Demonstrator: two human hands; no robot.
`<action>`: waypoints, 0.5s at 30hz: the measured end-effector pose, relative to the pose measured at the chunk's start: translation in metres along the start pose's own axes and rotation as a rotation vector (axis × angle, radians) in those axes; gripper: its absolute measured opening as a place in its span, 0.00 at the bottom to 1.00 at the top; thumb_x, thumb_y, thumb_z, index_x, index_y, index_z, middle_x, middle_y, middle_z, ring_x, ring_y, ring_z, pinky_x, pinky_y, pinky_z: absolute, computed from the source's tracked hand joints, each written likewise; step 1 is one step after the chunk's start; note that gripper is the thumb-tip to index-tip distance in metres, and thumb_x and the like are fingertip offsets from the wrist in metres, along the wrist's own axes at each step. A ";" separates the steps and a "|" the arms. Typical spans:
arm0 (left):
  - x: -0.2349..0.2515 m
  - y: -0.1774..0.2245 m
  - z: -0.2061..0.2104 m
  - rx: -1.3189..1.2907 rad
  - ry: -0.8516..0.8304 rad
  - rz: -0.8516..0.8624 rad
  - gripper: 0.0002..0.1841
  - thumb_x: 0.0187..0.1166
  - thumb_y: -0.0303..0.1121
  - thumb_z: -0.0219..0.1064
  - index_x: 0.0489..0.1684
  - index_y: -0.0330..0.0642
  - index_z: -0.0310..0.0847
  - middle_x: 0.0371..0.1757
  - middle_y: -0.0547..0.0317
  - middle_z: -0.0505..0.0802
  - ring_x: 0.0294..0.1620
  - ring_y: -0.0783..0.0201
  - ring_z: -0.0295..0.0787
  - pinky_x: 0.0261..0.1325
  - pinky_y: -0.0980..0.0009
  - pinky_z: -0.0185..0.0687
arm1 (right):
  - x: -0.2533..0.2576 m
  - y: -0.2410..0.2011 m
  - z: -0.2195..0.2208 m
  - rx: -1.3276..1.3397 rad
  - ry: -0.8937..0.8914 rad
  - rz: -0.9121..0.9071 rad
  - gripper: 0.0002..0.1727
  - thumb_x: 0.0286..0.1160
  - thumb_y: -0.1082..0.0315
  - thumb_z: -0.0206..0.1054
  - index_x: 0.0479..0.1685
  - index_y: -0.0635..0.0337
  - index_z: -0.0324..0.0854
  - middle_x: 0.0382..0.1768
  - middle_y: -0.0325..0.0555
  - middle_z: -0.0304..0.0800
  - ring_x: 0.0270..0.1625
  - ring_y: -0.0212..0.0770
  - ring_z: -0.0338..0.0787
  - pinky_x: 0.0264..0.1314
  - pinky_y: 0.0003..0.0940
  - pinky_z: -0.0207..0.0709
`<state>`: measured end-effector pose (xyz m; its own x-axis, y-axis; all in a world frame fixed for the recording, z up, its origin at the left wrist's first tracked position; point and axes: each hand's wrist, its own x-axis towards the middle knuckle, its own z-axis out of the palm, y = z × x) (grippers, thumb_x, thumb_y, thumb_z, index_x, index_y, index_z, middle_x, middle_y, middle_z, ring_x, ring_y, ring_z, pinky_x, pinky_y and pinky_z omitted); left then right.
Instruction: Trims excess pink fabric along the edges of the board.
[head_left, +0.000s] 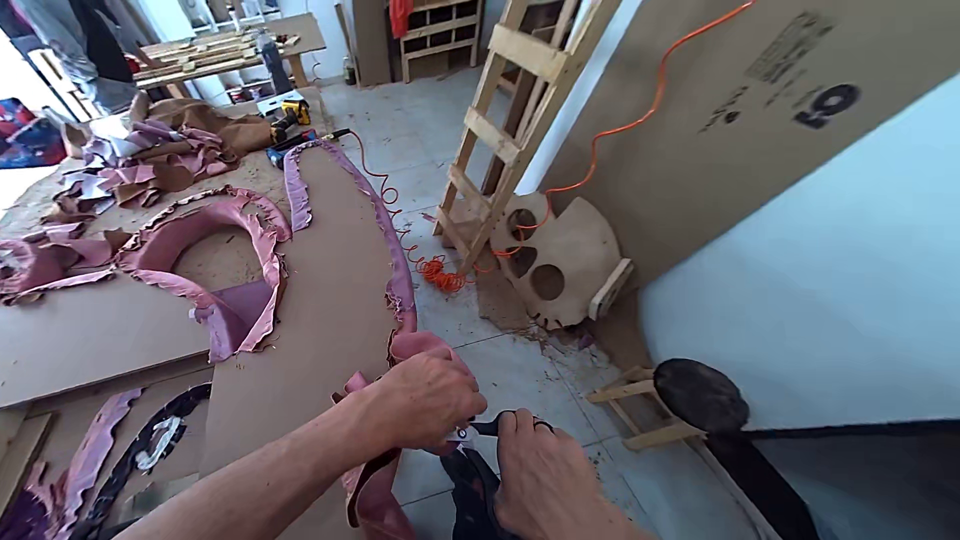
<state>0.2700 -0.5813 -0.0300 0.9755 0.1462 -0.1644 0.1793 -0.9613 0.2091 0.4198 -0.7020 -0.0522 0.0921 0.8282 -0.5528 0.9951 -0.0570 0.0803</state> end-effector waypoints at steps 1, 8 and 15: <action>0.001 -0.004 0.002 0.013 0.026 0.038 0.05 0.77 0.36 0.72 0.40 0.46 0.89 0.37 0.61 0.93 0.48 0.59 0.90 0.60 0.58 0.80 | -0.003 -0.003 -0.001 0.011 -0.029 0.037 0.43 0.52 0.47 0.78 0.65 0.71 0.73 0.58 0.63 0.84 0.55 0.59 0.90 0.49 0.51 0.82; -0.017 -0.030 0.019 -0.214 0.246 0.093 0.11 0.84 0.36 0.64 0.36 0.43 0.90 0.36 0.59 0.93 0.46 0.61 0.90 0.62 0.58 0.84 | -0.033 0.002 -0.016 0.022 -0.090 -0.003 0.20 0.66 0.54 0.68 0.42 0.65 0.81 0.38 0.59 0.90 0.46 0.61 0.92 0.41 0.58 0.79; -0.029 -0.022 0.022 -0.287 0.306 0.060 0.13 0.86 0.37 0.62 0.36 0.41 0.89 0.36 0.58 0.92 0.46 0.61 0.89 0.62 0.61 0.82 | -0.014 -0.023 -0.015 -0.011 -0.075 0.136 0.44 0.58 0.43 0.76 0.65 0.72 0.71 0.58 0.63 0.83 0.56 0.61 0.90 0.48 0.54 0.83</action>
<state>0.2346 -0.5692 -0.0507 0.9705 0.1957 0.1412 0.1066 -0.8726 0.4767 0.3946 -0.7036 -0.0341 0.2285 0.7691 -0.5970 0.9730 -0.1589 0.1677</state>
